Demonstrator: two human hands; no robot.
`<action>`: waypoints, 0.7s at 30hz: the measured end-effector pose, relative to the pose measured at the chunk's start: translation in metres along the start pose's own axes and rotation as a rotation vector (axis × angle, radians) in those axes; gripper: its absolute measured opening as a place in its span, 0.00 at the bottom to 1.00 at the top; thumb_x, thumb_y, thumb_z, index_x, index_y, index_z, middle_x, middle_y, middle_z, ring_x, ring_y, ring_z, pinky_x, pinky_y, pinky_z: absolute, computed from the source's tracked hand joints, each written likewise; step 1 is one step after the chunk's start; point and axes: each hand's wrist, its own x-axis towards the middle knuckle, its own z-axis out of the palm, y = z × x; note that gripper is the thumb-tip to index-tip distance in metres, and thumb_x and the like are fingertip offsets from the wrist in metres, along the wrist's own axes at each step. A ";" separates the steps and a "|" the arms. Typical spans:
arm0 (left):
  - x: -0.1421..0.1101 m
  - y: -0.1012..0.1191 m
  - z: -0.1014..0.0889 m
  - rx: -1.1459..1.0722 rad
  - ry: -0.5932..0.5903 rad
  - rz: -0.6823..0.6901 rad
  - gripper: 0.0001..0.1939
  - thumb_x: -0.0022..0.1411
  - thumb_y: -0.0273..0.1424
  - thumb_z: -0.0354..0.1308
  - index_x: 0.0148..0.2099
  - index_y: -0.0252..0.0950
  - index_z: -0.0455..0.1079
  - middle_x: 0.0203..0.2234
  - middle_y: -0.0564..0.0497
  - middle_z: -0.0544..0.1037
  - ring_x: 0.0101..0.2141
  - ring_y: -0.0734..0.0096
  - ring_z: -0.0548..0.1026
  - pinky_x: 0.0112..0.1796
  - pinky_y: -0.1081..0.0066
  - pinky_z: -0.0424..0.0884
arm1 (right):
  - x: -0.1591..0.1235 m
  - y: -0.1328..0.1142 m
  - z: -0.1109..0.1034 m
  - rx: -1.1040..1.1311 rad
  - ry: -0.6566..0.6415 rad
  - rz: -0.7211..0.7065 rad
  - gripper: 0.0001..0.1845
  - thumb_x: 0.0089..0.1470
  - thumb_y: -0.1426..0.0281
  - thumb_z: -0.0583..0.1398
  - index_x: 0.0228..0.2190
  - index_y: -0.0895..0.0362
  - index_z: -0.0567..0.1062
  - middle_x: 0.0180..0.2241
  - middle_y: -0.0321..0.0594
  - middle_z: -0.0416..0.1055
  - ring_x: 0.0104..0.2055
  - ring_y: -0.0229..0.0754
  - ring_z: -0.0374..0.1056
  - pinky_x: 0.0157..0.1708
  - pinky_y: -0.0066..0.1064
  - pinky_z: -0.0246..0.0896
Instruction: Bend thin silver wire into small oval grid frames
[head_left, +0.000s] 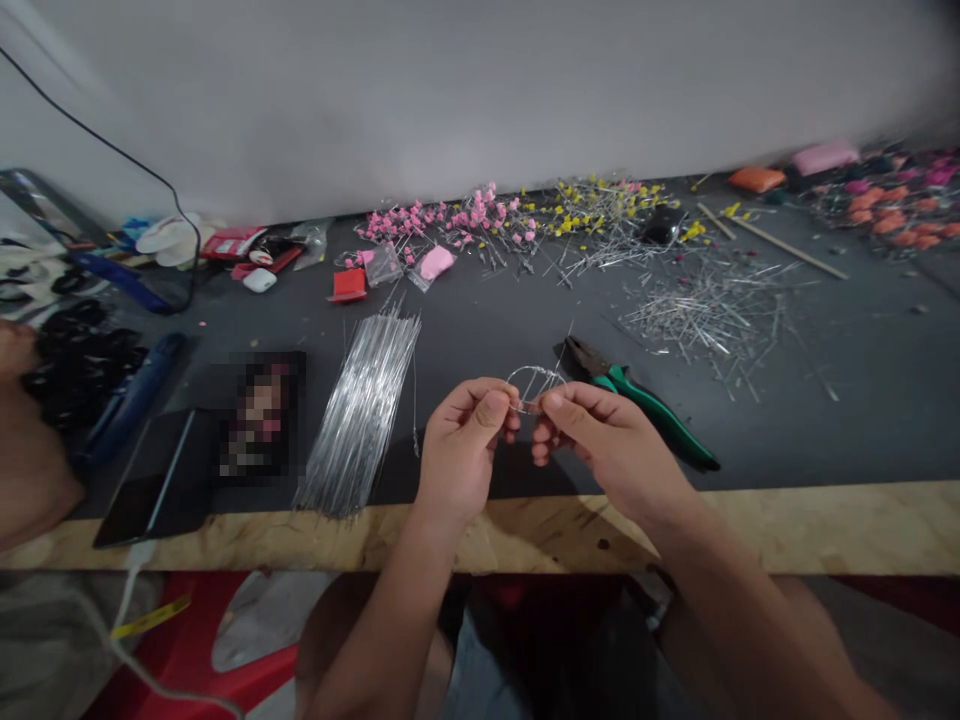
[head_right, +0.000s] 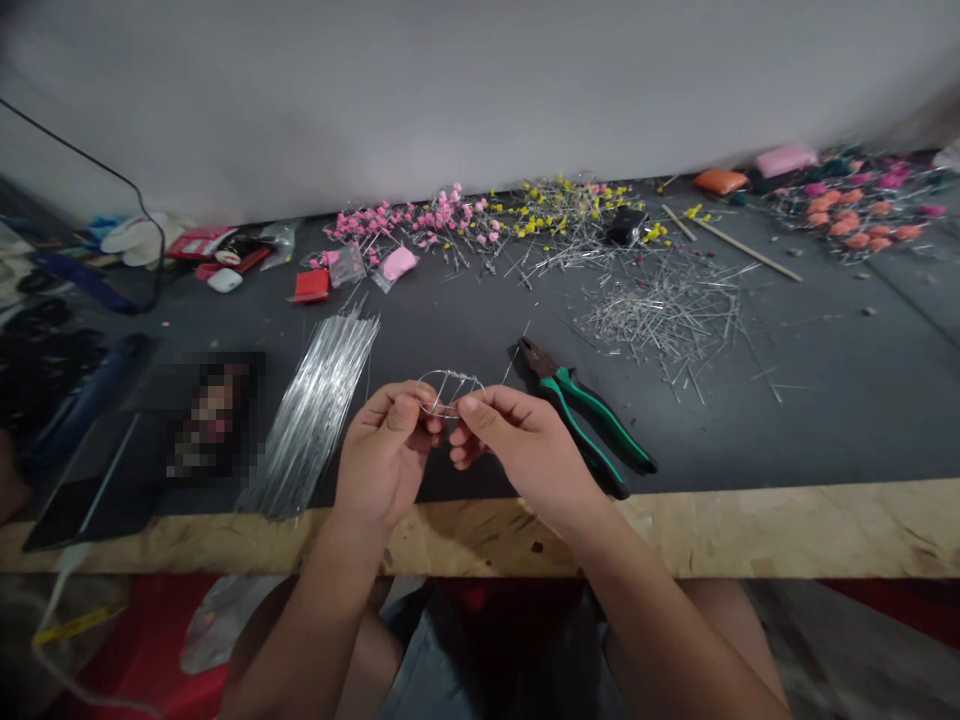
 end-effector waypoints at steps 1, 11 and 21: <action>0.000 -0.001 0.001 -0.002 0.011 -0.003 0.10 0.51 0.38 0.68 0.29 0.37 0.76 0.25 0.54 0.75 0.24 0.79 0.68 0.25 0.77 0.66 | 0.001 0.000 0.000 -0.008 0.002 0.003 0.11 0.55 0.63 0.61 0.26 0.55 0.76 0.24 0.35 0.72 0.26 0.35 0.68 0.29 0.29 0.67; 0.001 -0.001 0.003 -0.021 0.063 -0.038 0.11 0.53 0.39 0.67 0.30 0.36 0.73 0.25 0.54 0.72 0.24 0.79 0.67 0.25 0.77 0.64 | 0.004 0.002 -0.001 -0.008 0.011 0.023 0.11 0.55 0.62 0.61 0.26 0.56 0.75 0.24 0.34 0.71 0.25 0.35 0.68 0.28 0.29 0.67; 0.000 -0.001 0.002 -0.132 -0.049 -0.153 0.13 0.57 0.41 0.63 0.30 0.36 0.70 0.27 0.54 0.66 0.25 0.77 0.65 0.25 0.75 0.67 | 0.002 0.003 0.000 -0.008 -0.018 0.023 0.10 0.55 0.62 0.61 0.28 0.56 0.77 0.23 0.35 0.71 0.25 0.35 0.67 0.29 0.29 0.67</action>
